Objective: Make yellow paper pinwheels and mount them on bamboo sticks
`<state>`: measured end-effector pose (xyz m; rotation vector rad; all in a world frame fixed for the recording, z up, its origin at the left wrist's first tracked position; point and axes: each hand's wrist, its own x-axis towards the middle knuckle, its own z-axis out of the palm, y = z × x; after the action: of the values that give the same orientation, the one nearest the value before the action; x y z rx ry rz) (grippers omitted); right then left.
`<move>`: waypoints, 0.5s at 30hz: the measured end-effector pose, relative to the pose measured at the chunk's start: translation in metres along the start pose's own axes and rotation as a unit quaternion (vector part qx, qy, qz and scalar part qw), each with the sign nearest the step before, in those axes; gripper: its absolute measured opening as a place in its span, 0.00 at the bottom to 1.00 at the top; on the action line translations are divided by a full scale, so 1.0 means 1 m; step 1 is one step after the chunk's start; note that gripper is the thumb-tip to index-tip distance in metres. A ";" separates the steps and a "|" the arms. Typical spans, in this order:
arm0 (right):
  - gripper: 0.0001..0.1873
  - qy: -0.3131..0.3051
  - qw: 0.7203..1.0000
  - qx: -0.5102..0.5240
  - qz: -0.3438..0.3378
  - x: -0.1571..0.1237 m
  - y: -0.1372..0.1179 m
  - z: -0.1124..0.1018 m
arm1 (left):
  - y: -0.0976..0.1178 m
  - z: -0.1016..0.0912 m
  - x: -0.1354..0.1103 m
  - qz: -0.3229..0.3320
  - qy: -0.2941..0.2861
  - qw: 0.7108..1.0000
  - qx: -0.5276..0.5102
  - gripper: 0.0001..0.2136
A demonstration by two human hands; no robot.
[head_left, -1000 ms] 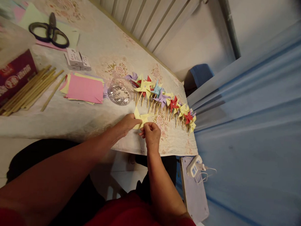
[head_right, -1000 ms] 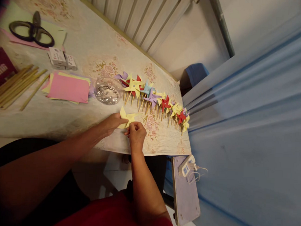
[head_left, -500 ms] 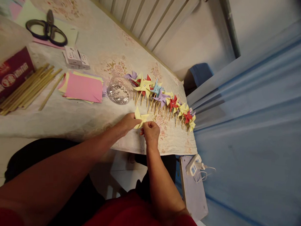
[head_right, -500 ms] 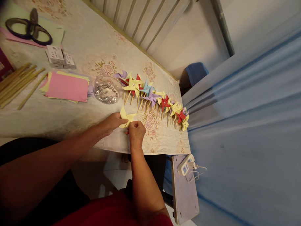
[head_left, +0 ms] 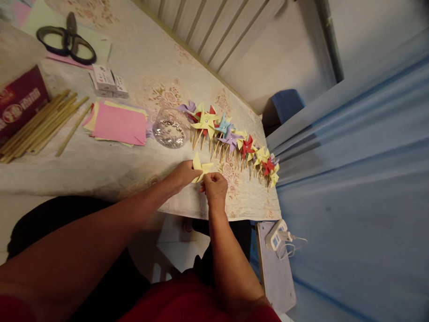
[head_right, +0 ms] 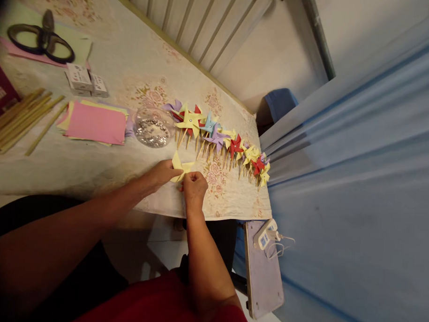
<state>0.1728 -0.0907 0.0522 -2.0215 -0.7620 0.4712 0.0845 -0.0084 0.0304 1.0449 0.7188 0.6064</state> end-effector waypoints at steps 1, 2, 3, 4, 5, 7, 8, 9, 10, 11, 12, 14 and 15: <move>0.06 0.000 1.000 0.004 0.001 0.000 0.000 0.000 | 0.000 0.000 0.000 -0.001 -0.001 1.000 -0.002 0.07; 0.06 -0.001 1.000 0.006 0.003 0.000 0.001 0.000 | 0.001 0.000 -0.001 -0.003 -0.001 1.000 -0.005 0.07; 0.06 -0.001 1.000 0.006 0.005 0.000 0.002 0.000 | 0.001 0.000 -0.001 -0.004 -0.002 1.000 -0.007 0.07; 0.06 -0.002 1.000 0.004 0.005 0.000 0.002 0.000 | 0.001 0.000 -0.001 -0.006 -0.003 1.000 -0.008 0.07; 0.06 -0.002 1.000 0.002 0.005 0.001 0.003 0.000 | 0.001 0.000 -0.001 -0.007 -0.003 1.000 -0.006 0.07; 0.06 -0.004 1.000 -0.002 0.003 0.001 0.003 0.000 | 0.001 0.000 -0.001 -0.009 -0.001 1.000 0.000 0.07; 0.06 -0.005 1.000 -0.001 0.002 0.001 0.003 0.000 | 0.001 0.000 -0.001 -0.008 -0.001 1.000 0.002 0.07; 0.06 -0.007 1.000 0.002 0.002 0.000 0.002 0.000 | 0.001 0.001 -0.001 -0.008 0.000 1.000 0.005 0.07; 0.06 -0.008 1.000 0.004 0.003 0.000 0.001 0.000 | 0.001 0.001 -0.001 -0.008 0.001 1.000 0.007 0.07; 0.06 -0.009 1.000 0.006 0.006 0.000 0.001 0.001 | 0.001 0.001 -0.001 -0.009 0.001 1.000 0.008 0.06; 0.06 -0.008 1.000 0.008 0.007 -0.001 0.000 0.001 | 0.000 0.001 -0.001 -0.010 0.001 1.000 0.008 0.06; 0.07 -0.006 1.000 0.008 0.009 -0.002 -0.002 0.001 | 0.001 0.000 -0.001 -0.011 0.002 1.000 0.007 0.07; 0.07 -0.005 1.000 0.007 0.008 -0.002 -0.002 0.001 | 0.001 0.000 -0.001 -0.011 0.003 1.000 0.007 0.07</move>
<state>0.1701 -0.0909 0.0540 -2.0144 -0.7470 0.4962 0.0841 -0.0091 0.0314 1.0473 0.7398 0.5861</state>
